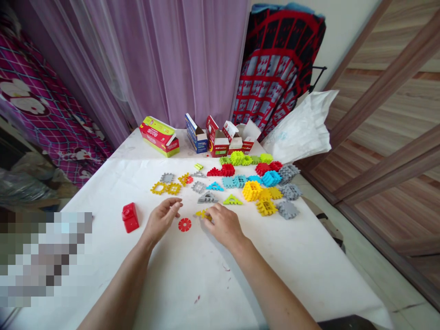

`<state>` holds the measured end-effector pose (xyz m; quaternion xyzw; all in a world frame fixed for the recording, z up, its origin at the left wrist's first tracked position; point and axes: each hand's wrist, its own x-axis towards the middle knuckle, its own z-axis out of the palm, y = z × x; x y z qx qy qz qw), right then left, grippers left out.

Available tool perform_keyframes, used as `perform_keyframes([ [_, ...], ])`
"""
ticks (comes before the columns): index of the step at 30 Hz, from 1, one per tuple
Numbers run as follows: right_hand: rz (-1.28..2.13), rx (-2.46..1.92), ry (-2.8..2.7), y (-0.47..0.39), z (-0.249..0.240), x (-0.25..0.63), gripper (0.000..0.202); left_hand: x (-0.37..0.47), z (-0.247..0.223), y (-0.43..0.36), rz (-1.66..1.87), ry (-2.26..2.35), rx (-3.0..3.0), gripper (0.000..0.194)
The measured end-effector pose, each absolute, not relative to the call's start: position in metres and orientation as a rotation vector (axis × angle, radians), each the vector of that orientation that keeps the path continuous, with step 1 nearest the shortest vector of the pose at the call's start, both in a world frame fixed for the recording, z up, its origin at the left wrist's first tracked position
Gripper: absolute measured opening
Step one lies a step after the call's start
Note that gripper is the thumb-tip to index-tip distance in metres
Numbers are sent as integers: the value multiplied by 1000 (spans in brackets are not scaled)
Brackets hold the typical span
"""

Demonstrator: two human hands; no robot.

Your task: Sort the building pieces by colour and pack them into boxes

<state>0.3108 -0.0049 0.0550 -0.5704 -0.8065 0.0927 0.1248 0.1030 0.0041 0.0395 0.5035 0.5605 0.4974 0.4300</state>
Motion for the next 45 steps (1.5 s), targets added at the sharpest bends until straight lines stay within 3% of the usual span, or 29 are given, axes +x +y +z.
perform_keyframes([
  [5,245,-1632,-2143,-12,52,289,9,117,36,-2,1015,1302,1289,35],
  [16,191,-1437,-2183,-13,53,298,17,118,43,0,1083,1243,1118,36],
  [21,534,-1484,-2143,-12,50,303,20,121,40,0,1056,1202,1141,38],
  [26,895,-1456,-1588,-6,31,303,25,126,35,-1,1035,1252,1124,49],
  [30,999,-1391,-1406,-3,23,298,27,131,37,-4,954,1187,1102,46],
  [38,826,-1425,-1733,-11,40,295,10,132,43,-6,948,1236,1052,37],
  [45,666,-1488,-1930,-11,28,293,12,128,34,-4,1024,1424,1214,31],
])
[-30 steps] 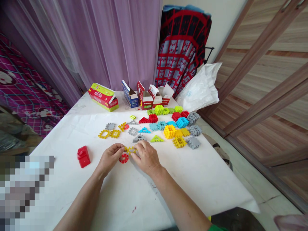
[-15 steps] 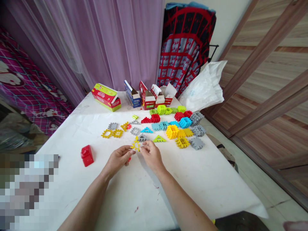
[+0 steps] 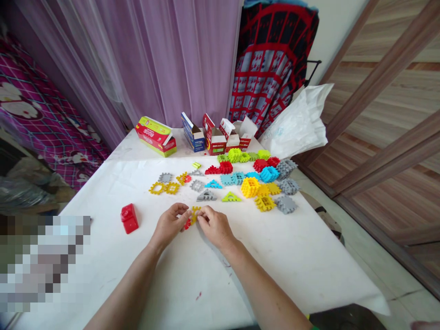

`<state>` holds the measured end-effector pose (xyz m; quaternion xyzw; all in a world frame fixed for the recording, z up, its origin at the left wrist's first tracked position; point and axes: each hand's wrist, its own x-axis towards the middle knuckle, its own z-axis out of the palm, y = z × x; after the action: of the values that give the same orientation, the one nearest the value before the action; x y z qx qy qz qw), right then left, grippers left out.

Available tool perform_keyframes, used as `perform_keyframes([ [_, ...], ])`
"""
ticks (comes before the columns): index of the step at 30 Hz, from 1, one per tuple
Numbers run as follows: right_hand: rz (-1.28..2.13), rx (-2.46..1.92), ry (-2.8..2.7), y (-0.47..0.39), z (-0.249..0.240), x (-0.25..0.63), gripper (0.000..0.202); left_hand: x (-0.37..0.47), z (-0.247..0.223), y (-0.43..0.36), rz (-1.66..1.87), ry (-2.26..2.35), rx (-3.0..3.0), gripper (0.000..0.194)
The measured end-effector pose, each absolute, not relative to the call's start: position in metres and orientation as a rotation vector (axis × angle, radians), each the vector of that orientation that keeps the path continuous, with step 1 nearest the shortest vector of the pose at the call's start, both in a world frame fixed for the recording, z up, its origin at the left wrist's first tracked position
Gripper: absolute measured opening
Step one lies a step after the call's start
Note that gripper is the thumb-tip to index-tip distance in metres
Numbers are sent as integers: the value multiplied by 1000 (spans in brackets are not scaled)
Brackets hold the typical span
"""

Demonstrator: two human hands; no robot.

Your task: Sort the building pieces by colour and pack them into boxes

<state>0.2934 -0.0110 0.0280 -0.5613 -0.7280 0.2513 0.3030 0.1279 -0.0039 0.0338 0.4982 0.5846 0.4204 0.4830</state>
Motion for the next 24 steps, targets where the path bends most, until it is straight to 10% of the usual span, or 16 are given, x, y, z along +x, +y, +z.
perform_keyframes([
  [24,-4,-1871,-2552,2,78,415,24,94,32,11,1103,1776,1372,21],
])
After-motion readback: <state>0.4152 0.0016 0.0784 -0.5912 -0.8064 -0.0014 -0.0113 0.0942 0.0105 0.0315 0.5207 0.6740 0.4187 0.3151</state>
